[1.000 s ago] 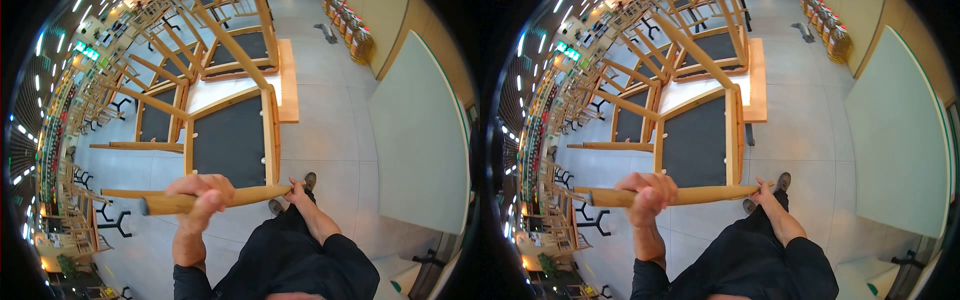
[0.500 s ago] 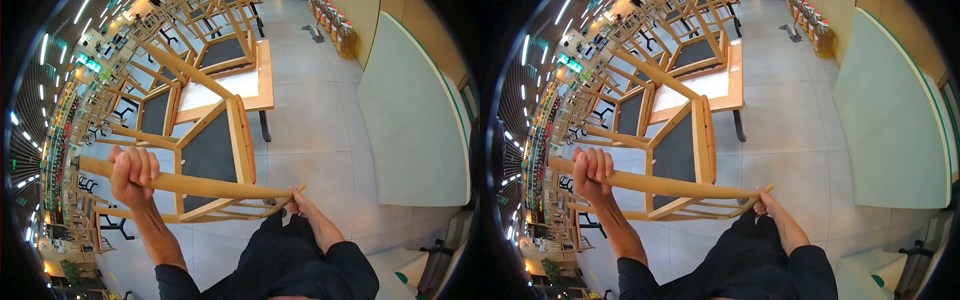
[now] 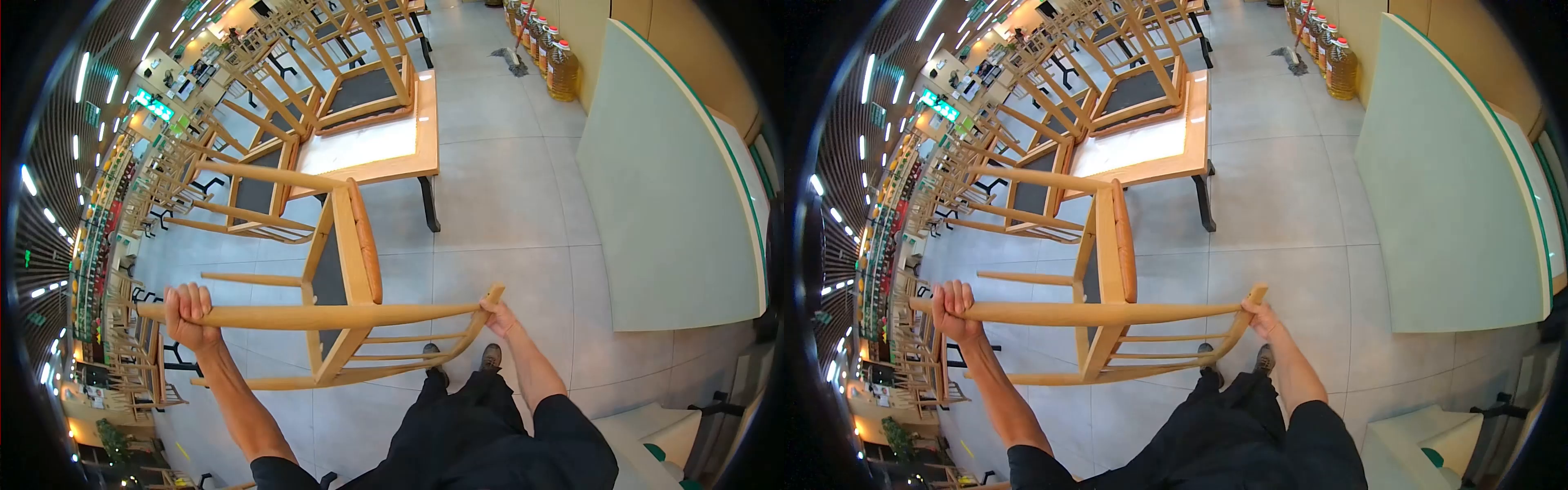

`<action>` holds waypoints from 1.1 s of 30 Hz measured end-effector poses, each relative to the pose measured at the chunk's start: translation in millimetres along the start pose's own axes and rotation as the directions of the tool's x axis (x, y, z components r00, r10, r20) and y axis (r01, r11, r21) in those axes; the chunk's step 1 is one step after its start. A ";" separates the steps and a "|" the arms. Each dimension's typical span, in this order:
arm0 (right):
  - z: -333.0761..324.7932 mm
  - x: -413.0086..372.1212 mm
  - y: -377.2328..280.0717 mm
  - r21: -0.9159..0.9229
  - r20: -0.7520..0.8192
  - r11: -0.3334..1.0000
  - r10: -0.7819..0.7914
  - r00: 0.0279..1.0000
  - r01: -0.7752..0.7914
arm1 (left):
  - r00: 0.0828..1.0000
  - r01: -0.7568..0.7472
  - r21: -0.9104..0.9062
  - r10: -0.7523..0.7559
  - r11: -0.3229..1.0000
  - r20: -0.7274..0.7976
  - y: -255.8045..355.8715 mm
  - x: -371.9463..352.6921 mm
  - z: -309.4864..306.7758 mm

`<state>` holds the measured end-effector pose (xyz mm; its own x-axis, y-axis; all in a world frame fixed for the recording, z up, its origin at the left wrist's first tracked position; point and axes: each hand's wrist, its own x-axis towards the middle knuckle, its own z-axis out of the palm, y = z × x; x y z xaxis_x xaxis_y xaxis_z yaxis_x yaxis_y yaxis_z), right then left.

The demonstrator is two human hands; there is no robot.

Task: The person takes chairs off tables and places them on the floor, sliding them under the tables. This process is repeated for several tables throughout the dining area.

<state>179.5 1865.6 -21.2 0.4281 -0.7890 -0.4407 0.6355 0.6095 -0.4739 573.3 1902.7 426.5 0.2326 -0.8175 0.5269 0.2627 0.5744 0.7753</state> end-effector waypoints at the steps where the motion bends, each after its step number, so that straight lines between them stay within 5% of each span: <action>1: 6.8 -0.1 -12.4 -0.060 0.074 0.998 -0.005 0.997 0.009 | 0.999 -0.015 -0.036 0.014 0.999 -0.035 4.7 -5.3 -19.2; 9: 102.8 16.4 -89.9 -0.298 0.200 0.944 -0.082 0.976 0.141 | 0.952 -0.050 -0.222 -0.020 0.974 -0.305 6.1 -38.3 -180.2; 15: 195.8 31.3 -103.3 -0.380 0.328 0.920 0.033 0.944 0.100 | 0.797 -0.156 -0.314 -0.068 0.936 -0.600 0.7 -90.1 -294.2; 17: 225.5 34.8 -104.3 -0.416 0.355 0.902 0.043 0.934 0.116 | 0.714 -0.165 -0.312 -0.105 0.936 -0.693 -2.2 -115.3 -328.5; 19: 252.4 40.3 -100.7 -0.493 0.403 0.859 0.080 0.912 0.142 | 0.365 -0.041 -0.194 -0.166 0.980 -0.916 -9.0 -146.6 -359.9; 20: 264.4 41.2 -98.5 -0.496 0.399 0.857 0.081 0.913 0.140 | 0.266 0.002 -0.233 -0.225 0.972 -0.937 -16.7 -163.1 -371.9; 22: 284.4 39.3 -91.8 -0.593 0.404 0.789 0.117 0.907 0.162 | 0.115 0.071 -0.193 -0.200 0.979 -0.973 -37.8 -189.7 -373.2; 23: 294.0 36.2 -87.8 -0.596 0.397 0.787 0.119 0.910 0.157 | 0.111 0.076 -0.198 -0.206 0.977 -0.972 -46.9 -197.9 -374.7; 25: 313.7 29.3 -81.6 -0.663 0.381 0.716 0.073 0.922 0.217 | -0.015 0.164 -0.348 -0.350 0.923 -0.937 -68.7 -221.2 -386.2; 26: 323.5 26.8 -79.9 -0.675 0.378 0.708 0.092 0.921 0.206 | -0.034 0.155 -0.352 -0.351 0.923 -0.936 -80.1 -237.5 -394.2; 28: 341.0 21.9 -71.7 -0.731 0.340 0.645 0.060 0.938 0.224 | 0.049 0.129 -0.629 -0.638 0.767 -0.768 -107.1 -266.2 -426.3; 30: 352.0 20.4 -67.6 -0.769 0.325 0.599 0.066 0.943 0.223 | -0.076 0.252 -0.591 -0.594 0.766 -0.801 -146.4 -286.3 -433.7; 32: 361.7 17.5 -62.1 -0.802 0.310 0.554 0.067 0.948 0.223 | -0.153 0.217 -0.683 -0.667 0.698 -0.730 -174.8 -297.0 -415.6; 33: 367.5 16.4 -57.7 -0.837 0.325 0.475 0.029 0.945 0.273 | -0.135 0.229 -0.715 -0.706 0.660 -0.695 -189.5 -304.7 -408.4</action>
<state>386.0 1789.1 279.1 0.6316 -0.7535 -0.1826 -0.1191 0.1384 -0.9832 835.1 2060.1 -23.2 0.4342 -0.2665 -0.8605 0.8964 0.2221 0.3835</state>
